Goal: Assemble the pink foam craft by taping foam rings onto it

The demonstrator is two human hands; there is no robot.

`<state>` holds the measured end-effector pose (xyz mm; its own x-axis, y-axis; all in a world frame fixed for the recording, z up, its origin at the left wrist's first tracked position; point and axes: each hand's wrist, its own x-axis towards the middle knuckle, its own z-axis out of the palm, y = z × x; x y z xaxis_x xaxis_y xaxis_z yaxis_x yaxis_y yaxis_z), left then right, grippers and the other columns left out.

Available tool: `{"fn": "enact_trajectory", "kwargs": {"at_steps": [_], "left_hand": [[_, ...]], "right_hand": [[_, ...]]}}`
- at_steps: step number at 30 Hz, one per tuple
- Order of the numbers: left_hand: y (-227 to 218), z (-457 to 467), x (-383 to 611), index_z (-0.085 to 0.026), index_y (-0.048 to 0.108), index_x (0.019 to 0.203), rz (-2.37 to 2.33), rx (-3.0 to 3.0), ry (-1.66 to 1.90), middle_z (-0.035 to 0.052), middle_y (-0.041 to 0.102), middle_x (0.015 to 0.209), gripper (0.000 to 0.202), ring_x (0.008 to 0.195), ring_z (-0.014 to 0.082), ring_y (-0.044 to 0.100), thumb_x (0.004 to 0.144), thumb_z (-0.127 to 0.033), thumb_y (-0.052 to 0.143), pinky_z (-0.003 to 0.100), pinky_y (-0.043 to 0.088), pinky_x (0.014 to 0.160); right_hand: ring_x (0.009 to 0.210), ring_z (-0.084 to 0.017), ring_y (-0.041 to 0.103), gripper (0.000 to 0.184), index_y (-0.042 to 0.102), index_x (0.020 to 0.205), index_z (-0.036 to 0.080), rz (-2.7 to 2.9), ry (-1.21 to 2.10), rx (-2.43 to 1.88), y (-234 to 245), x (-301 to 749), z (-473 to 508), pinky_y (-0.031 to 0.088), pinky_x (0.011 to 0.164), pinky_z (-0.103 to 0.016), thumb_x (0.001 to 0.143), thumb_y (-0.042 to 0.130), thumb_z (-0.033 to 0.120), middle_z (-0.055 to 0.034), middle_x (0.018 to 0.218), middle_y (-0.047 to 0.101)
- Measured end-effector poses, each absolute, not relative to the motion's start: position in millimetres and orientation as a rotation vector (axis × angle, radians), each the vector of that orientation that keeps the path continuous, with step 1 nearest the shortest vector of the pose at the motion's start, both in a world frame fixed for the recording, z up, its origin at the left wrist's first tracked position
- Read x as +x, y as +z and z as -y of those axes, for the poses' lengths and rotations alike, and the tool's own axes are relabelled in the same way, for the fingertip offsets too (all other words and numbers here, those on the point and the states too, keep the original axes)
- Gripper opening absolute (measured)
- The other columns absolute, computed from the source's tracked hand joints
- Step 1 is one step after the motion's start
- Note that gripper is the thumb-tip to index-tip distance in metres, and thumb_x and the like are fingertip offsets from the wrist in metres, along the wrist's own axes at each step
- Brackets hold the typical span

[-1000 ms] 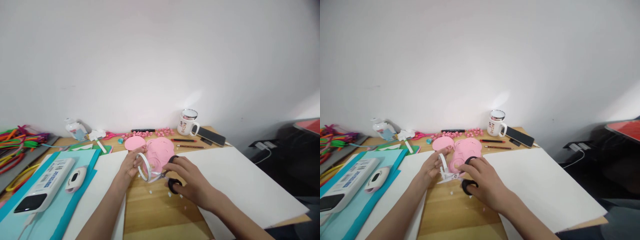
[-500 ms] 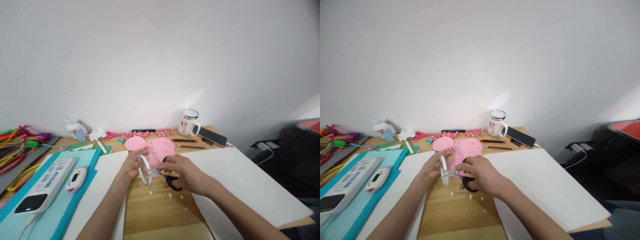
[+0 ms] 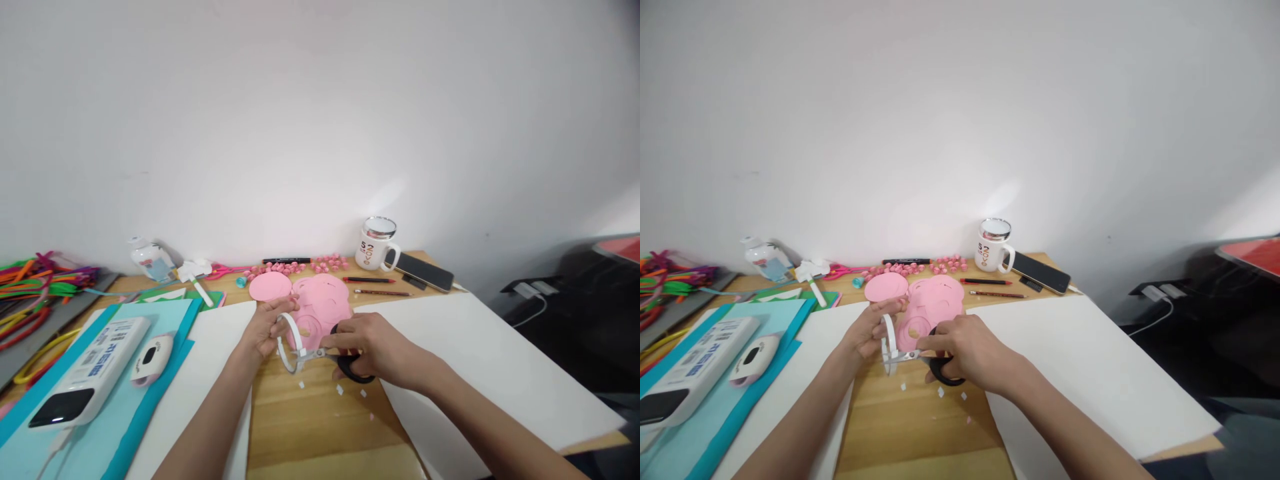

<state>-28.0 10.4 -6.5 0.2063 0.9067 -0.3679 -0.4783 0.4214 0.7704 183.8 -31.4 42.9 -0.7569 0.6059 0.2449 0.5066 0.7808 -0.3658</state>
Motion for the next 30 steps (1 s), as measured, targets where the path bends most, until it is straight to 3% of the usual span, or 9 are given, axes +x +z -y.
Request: {"fn": "enact_trajectory", "kwargs": {"at_steps": [4,11,18,26,30], "left_hand": [[-5.2,-10.2,-26.9,-0.007,0.062,0.066,-0.966,0.636,1.105,0.0020,0.063,0.058,0.010,0.024,-0.0052,0.024,0.059,-0.008,0.069,0.010,0.012,0.025],[-3.1,-9.8,-26.0,-0.007,0.062,0.062,-1.018,0.635,1.107,0.0026,0.064,0.060,0.007,0.024,-0.0051,0.024,0.059,-0.008,0.068,0.010,0.013,0.024],[-6.2,-10.6,-27.1,-0.007,0.065,0.063,-1.022,0.682,1.151,0.0025,0.064,0.058,0.011,0.025,-0.0049,0.024,0.055,-0.010,0.072,0.012,0.012,0.025],[-0.1,-4.8,-21.7,-0.010,0.069,0.069,-1.127,0.827,1.183,0.0024,0.064,0.061,0.021,0.028,-0.0039,0.025,0.052,-0.020,0.075,0.014,0.013,0.027],[-4.2,-4.1,-18.3,-0.010,0.070,0.075,-1.200,0.905,1.143,0.0014,0.062,0.056,0.029,0.032,-0.0010,0.030,0.050,-0.024,0.075,0.014,0.017,0.030]], "right_hand": [[0.056,-0.011,0.049,0.019,0.066,0.091,0.025,2.647,0.362,-0.897,44.9,184.1,34.1,0.031,0.054,-0.022,0.072,0.063,0.024,0.0006,0.064,0.058],[0.062,-0.014,0.051,0.039,0.062,0.092,0.024,2.665,0.347,-0.955,41.4,181.2,36.3,0.033,0.059,-0.024,0.058,0.076,0.038,0.0002,0.072,0.060],[0.053,-0.012,0.049,0.037,0.065,0.081,0.023,2.702,0.343,-0.978,41.7,178.5,37.0,0.027,0.052,-0.023,0.057,0.073,0.049,0.0018,0.063,0.061],[0.050,-0.010,0.048,0.034,0.061,0.067,0.020,2.764,0.399,-0.997,41.8,176.6,41.0,0.019,0.047,-0.022,0.056,0.073,0.050,0.0029,0.057,0.060],[0.050,-0.010,0.047,0.028,0.061,0.068,0.021,2.769,0.352,-1.011,39.6,177.9,41.7,0.016,0.047,-0.024,0.061,0.070,0.047,0.0031,0.058,0.060]]}}
